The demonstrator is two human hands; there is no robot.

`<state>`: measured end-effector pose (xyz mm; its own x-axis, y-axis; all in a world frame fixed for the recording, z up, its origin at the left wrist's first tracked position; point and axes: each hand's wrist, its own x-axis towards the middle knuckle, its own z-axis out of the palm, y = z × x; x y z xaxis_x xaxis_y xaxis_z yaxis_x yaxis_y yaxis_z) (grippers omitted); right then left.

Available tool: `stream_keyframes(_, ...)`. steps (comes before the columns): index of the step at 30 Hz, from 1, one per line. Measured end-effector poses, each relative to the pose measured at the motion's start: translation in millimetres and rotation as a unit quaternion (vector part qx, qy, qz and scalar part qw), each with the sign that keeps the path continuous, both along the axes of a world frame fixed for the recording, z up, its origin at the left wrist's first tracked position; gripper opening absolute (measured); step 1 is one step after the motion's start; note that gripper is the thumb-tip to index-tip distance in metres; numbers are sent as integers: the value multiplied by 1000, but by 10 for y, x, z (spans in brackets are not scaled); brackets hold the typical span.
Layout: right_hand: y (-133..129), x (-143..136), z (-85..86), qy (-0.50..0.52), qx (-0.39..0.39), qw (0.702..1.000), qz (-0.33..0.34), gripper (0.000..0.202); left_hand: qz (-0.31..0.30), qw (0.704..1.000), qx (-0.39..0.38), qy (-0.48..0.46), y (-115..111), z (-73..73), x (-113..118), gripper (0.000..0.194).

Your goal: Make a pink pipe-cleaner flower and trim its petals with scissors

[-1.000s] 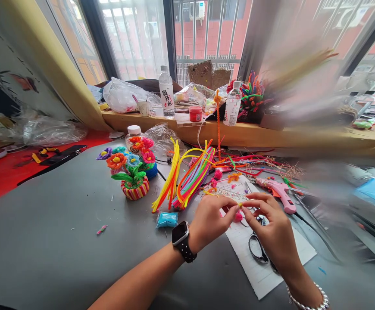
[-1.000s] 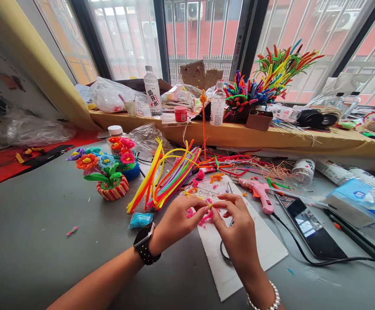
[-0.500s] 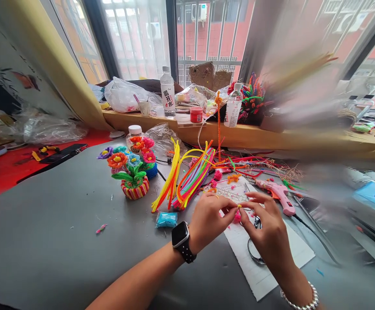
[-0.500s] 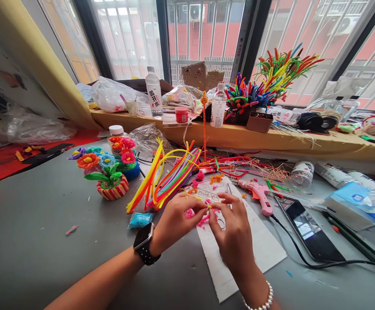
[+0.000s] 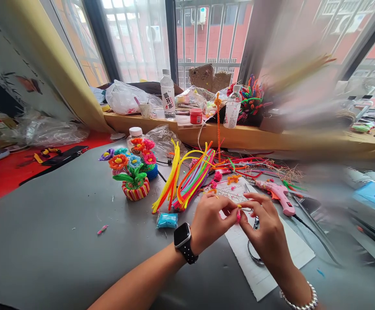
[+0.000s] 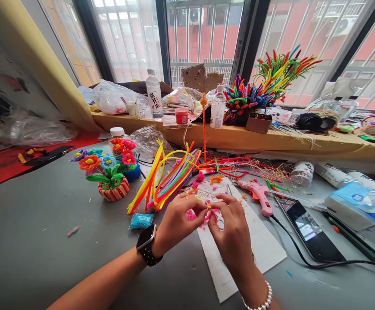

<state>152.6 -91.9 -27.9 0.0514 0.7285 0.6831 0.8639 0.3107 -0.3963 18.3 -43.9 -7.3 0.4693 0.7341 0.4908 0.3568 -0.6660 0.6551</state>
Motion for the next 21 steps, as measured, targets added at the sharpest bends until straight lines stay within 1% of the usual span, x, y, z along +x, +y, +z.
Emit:
stream_keyframes(2,7,7,-1,8,-10,1000,-8,9,-6,999,-34,-18,6,21,-7,9)
stream_keyframes(4,10,22,5,28,-22,999,-17,10,-18,994,-98,-41,21,49,-18,11)
stream_keyframes(6,7,40,17,62,-30,997,-19,13,-35,983,-172,-59,43,77,-31,14)
stream_keyframes(8,1,54,34,102,-36,994,-11,15,-45,972,-222,-66,63,94,-41,17)
stream_keyframes(11,-9,61,65,159,-61,985,23,17,-57,968,-236,-69,75,98,-48,17)
stream_keyframes(13,-12,57,91,193,-93,975,57,18,-72,966,-235,-74,77,92,-48,15)
stream_keyframes(15,-14,52,121,225,-124,962,95,20,-92,958,-256,-88,83,86,-48,15)
stream_keyframes(17,-16,52,149,257,-153,945,132,20,-120,938,-304,-118,95,86,-50,17)
stream_keyframes(21,-27,70,177,312,-179,916,176,20,-182,879,-406,-174,107,109,-58,21)
